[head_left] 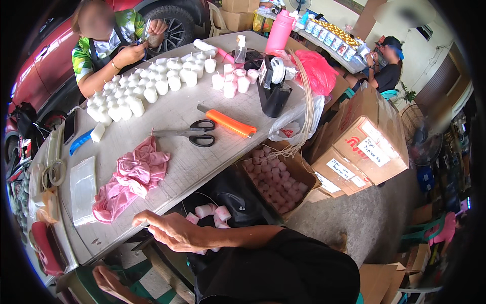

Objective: The person wraps small white cylindrical objects with pink fabric, ties them with string, and trims the excess using scissors. The finished items are placed into a cardboard box. The person repeats this process for multiple items.

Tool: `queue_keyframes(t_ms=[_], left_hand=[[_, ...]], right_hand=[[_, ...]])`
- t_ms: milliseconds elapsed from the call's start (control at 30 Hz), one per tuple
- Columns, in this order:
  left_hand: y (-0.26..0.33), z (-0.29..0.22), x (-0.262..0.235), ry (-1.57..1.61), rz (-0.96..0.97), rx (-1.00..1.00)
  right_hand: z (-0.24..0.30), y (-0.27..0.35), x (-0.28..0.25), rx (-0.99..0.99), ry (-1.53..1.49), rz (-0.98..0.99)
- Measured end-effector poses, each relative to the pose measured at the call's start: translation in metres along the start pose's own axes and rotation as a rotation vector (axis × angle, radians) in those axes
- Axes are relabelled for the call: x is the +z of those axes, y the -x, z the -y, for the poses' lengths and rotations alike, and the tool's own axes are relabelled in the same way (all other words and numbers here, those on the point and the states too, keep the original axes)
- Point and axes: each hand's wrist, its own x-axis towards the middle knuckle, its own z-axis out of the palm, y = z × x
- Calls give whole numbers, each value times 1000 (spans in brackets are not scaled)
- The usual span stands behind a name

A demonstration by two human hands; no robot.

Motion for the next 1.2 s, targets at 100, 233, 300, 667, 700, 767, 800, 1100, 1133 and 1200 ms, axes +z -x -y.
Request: queue_keyframes(t_ms=[100,233,300,667,700,767,800,1100,1133,1200], left_hand=[[49,-29,30,826,66,-171],[96,-72,64,974,57,-141],[111,-90,74,1066,-3,-229],[160,-119,103,968,283,-320],[157,-116,100,905,445,-370],[146,-112,92,1121,618,-419],[136,-109,86,1331,727,-421],[70,-113,42,1466,410,-385],[67,-114,44,1465,369,-398],[64,-114,49,1573,317,-409]], right_hand=[[-8,0,3,-72,-40,75],[-15,-15,13,-55,-198,54],[-21,-25,22,-101,-164,12],[-20,-38,80,429,-295,499],[-13,-38,73,334,-280,512],[5,-34,48,218,-139,463],[14,-31,32,38,-60,388],[32,8,-51,-136,447,226],[30,13,-53,-125,463,233],[25,22,-54,-127,490,234]])
